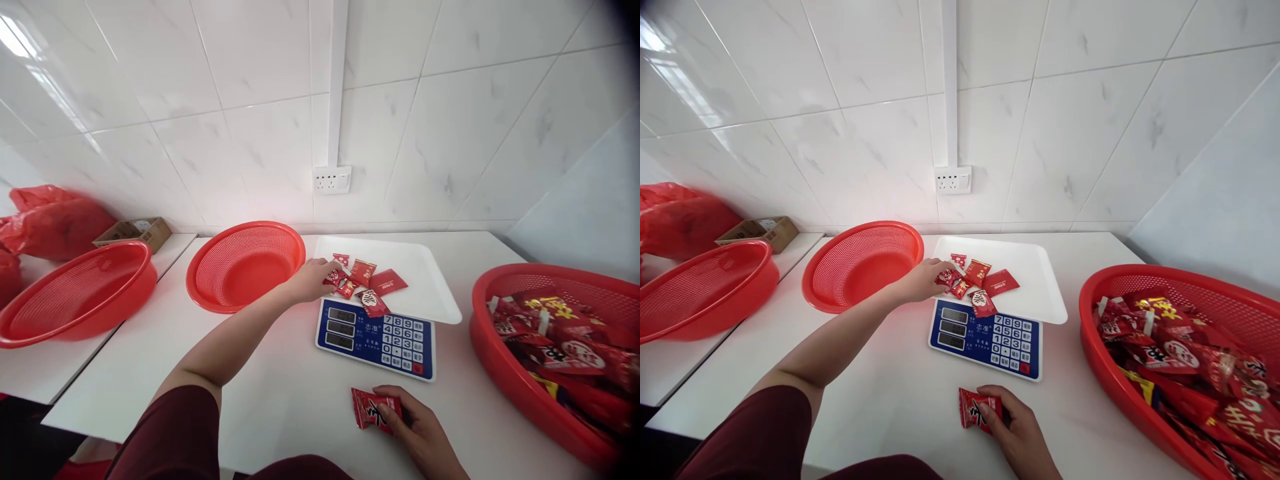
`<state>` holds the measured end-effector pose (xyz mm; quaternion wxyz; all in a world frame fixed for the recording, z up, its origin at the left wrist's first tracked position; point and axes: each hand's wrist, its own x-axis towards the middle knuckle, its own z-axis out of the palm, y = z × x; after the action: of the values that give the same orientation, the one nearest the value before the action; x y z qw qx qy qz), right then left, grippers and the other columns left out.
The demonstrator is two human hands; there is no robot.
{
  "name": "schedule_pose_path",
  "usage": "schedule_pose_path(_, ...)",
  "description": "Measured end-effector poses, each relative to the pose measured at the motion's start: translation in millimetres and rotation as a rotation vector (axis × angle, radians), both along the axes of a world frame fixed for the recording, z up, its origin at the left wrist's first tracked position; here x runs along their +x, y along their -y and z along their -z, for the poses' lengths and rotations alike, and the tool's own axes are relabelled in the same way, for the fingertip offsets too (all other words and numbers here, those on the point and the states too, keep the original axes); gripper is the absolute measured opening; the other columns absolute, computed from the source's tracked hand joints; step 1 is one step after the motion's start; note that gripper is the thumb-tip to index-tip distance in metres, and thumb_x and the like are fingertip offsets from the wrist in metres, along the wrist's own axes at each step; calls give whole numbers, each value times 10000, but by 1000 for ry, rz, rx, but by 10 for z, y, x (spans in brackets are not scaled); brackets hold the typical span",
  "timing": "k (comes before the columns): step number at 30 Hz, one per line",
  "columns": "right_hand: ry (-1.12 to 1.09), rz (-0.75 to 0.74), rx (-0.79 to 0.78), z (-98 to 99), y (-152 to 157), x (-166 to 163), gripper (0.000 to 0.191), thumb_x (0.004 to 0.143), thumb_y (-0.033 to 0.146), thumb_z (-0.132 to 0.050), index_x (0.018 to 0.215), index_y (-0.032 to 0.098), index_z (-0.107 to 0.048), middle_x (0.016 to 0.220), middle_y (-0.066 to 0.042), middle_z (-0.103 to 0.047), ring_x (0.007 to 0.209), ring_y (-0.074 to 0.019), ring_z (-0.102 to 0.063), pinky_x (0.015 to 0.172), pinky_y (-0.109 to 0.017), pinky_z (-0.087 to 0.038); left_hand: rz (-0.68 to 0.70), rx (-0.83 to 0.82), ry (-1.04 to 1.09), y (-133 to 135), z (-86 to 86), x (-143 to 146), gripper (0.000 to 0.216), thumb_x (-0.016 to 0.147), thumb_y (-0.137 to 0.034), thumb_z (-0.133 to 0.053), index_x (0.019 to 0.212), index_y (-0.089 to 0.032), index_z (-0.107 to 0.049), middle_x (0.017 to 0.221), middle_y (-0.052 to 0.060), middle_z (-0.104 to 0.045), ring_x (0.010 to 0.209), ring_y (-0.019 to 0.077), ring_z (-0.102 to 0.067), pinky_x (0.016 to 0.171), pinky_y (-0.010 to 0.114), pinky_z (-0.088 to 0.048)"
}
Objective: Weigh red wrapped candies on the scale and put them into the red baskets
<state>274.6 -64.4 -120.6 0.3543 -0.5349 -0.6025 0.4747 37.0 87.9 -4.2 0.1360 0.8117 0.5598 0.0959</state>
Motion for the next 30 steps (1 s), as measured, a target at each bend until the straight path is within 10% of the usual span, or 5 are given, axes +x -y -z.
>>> schedule_pose_path(5, -17, 20, 7, 46, 0, 1, 438, 721, 627, -601, 852, 224, -712, 873, -59, -721, 745, -213, -667, 707, -281, -548, -236, 179, 37, 104, -164, -201, 426, 845, -146, -406, 1250, -250, -485, 1228, 89, -492, 974, 212, -598, 763, 307, -512)
schedule_pose_path(9, -38, 13, -1, 51, -3, 2, 422, 723, 614, -608, 852, 226, -711, 872, -59, -718, 769, -213, -665, 707, -270, -540, -399, 315, -2, 148, -295, -416, 400, 853, -166, -431, 1246, -191, -503, 1406, 154, -337, 1307, 366, -335, 1022, 526, -341)
schedule_pose_path(12, -23, -6, -15, 40, -10, 7, 432, 729, 619, -597, 864, 223, -709, 882, -63, -716, 783, -218, -665, 732, -282, -537, -277, 233, -26, 85, -223, -318, 389, 882, -279, -463, 1256, -183, -506, 1481, 134, -285, 1403, 348, -151, 1116, 536, -180)
schedule_pose_path(19, -23, -8, -7, 20, 1, 2, 404, 747, 590, -595, 869, 223, -709, 863, -57, -714, 747, -216, -655, 714, -289, -535, -13, 11, -12, -348, 108, 236, 432, 894, -258, -439, 1317, -170, -443, 1399, 123, -449, 1375, 267, -290, 1084, 413, -313)
schedule_pose_path(30, 1, -154, -22, 115, -68, 80, 383, 797, 537, -561, 929, 202, -692, 931, -81, -699, 807, -215, -652, 741, -288, -526, -277, 213, 108, -244, -127, -157, 492, 789, -72, -468, 1258, -220, -460, 1236, 111, -490, 1047, 234, -571, 847, 354, -500)
